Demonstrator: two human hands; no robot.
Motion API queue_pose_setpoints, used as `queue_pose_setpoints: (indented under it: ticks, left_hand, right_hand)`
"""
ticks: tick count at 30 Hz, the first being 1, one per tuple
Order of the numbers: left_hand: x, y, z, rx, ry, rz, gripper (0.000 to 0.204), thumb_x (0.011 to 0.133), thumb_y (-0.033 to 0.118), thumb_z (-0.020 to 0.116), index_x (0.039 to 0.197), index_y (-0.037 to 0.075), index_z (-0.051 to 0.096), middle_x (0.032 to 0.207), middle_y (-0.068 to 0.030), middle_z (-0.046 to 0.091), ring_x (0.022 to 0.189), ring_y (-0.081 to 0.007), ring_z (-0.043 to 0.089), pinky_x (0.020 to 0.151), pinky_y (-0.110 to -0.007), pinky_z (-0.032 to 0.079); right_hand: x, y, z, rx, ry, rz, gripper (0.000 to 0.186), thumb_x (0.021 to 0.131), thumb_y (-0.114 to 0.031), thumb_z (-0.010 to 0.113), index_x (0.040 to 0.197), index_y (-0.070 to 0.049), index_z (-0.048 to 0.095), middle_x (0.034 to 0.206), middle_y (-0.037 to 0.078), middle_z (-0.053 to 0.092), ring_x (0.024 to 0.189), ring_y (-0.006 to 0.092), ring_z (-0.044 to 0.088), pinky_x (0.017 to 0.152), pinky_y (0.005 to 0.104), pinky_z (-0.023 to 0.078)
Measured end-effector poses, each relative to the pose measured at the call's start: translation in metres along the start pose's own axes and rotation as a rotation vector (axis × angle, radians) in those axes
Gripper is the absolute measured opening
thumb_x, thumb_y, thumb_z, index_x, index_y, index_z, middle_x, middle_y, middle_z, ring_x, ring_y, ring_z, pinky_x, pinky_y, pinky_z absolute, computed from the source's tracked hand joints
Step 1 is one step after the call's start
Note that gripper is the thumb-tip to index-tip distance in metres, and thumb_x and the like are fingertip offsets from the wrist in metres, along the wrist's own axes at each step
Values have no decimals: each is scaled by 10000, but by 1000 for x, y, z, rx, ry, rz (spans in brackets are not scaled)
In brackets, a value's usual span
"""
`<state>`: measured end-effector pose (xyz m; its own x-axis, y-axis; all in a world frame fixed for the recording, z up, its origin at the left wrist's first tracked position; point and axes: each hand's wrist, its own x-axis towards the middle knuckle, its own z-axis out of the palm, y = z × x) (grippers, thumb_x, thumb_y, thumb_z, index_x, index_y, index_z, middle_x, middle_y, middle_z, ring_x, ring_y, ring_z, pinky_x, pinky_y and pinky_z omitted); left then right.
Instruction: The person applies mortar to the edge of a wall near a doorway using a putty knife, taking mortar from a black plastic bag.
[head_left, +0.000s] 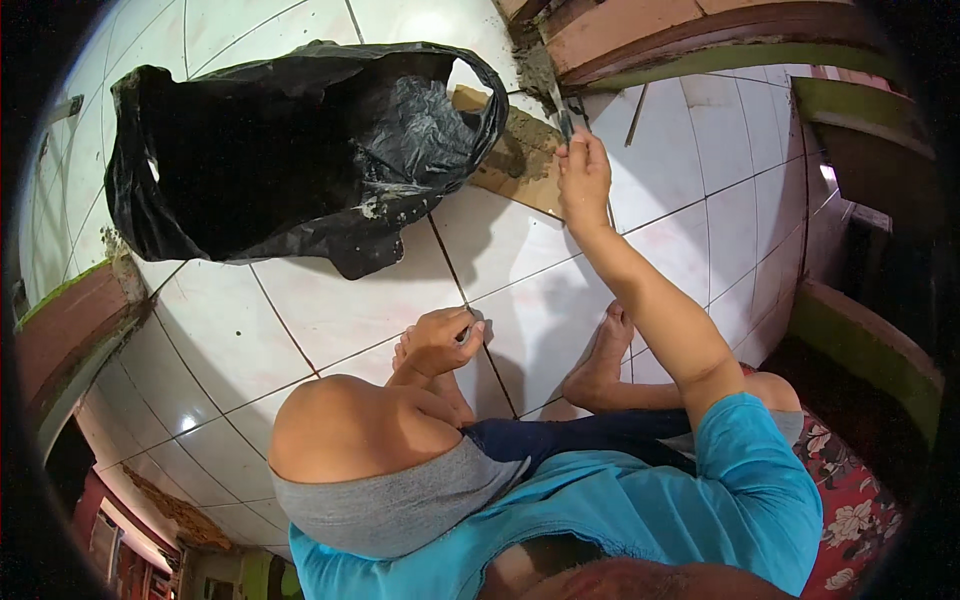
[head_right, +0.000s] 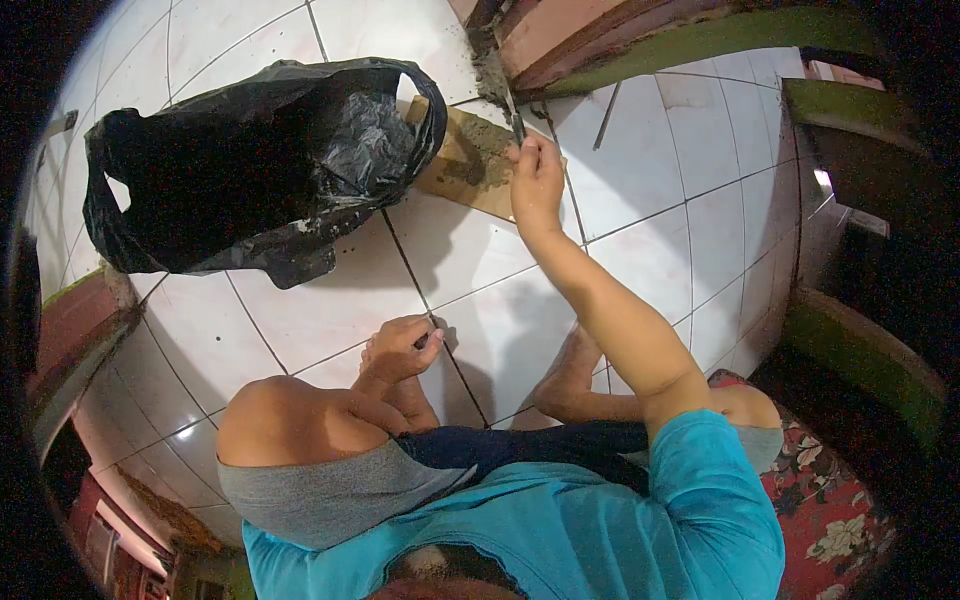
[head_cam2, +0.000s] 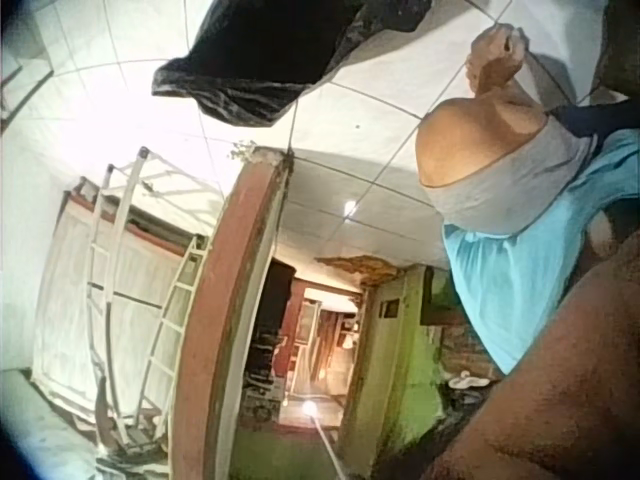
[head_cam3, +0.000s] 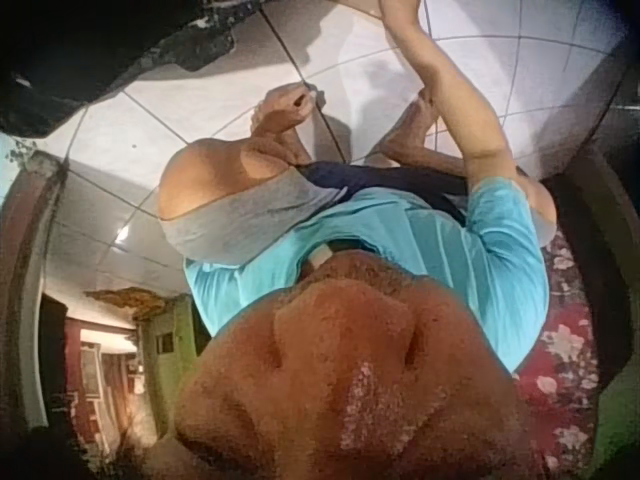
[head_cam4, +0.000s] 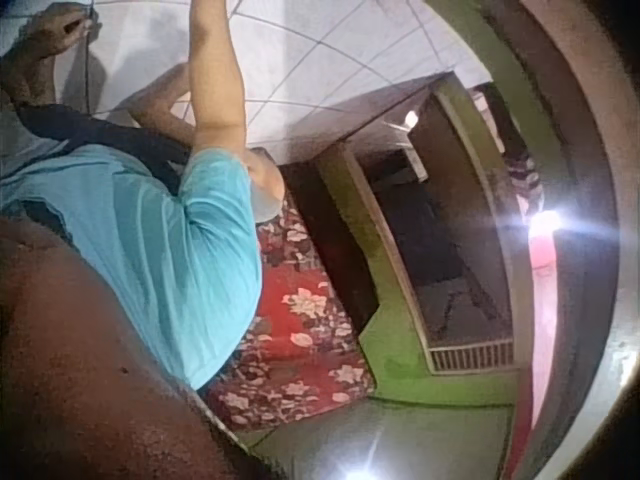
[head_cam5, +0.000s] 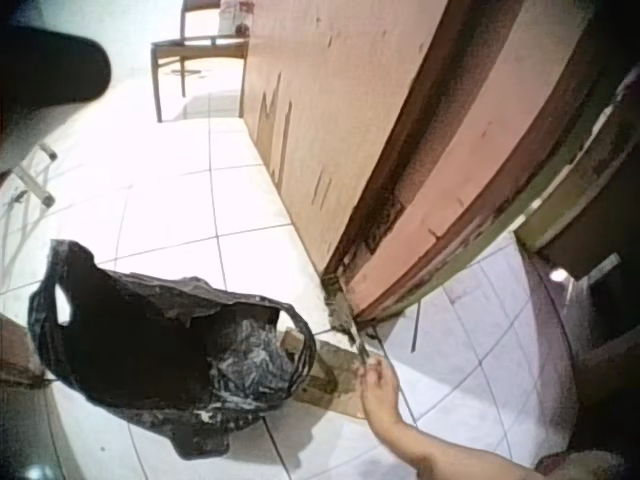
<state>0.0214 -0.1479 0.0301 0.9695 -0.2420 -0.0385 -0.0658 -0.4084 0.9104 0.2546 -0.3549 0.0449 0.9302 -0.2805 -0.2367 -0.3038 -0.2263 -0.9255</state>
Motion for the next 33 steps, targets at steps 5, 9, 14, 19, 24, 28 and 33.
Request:
queue_pose_setpoints:
  ticks: [5,9,14,19,24,28,33]
  left_hand:
    - [4,8,-5,-19,15,-1,219,890,207,677,736,81,585,677,-97,572,618,-323,588,565,-428,473]
    - [7,10,-6,-34,-35,-15,219,889,208,677,737,79,588,676,-96,572,614,-325,587,559,-434,471]
    - [4,7,-4,-14,18,-12,233,895,218,672,724,80,594,673,-93,571,608,-322,584,554,-434,469]
    - [5,6,-3,-23,-2,-9,234,893,213,675,720,83,588,666,-88,565,604,-313,585,551,-427,472]
    - [5,5,-2,0,0,6,225,889,201,677,721,84,585,657,-85,557,593,-305,583,544,-413,473]
    - [3,4,-4,15,23,33,216,882,185,682,721,82,581,651,-84,554,582,-300,578,534,-408,466]
    - [7,6,-2,-9,26,59,233,866,163,696,702,74,556,645,-91,544,575,-302,568,524,-407,454]
  right_hand:
    - [-17,-4,4,-37,-62,-11,305,1083,-318,498,1288,-108,583,875,-18,576,670,47,471,512,191,364]
    - [9,10,13,-237,-18,-101,308,1077,-283,483,1209,-27,594,816,57,655,754,170,618,719,319,498]
    - [-2,2,11,-94,46,-154,318,1090,-272,471,1246,-18,581,847,79,648,786,148,612,723,305,497]
    - [-11,-4,2,-56,-21,-60,304,1089,-264,479,1243,-28,592,840,46,617,749,117,567,700,283,485]
    - [6,10,-5,-73,-24,-116,333,1094,-331,483,1321,-98,551,881,-2,574,646,45,449,510,195,356]
    - [-12,1,-3,-13,-44,-116,335,1098,-323,475,1311,-77,555,871,-10,577,655,49,456,521,206,369]
    - [-5,20,-1,-178,-90,-103,337,1095,-298,458,1261,-30,576,857,55,615,774,144,583,743,313,494]
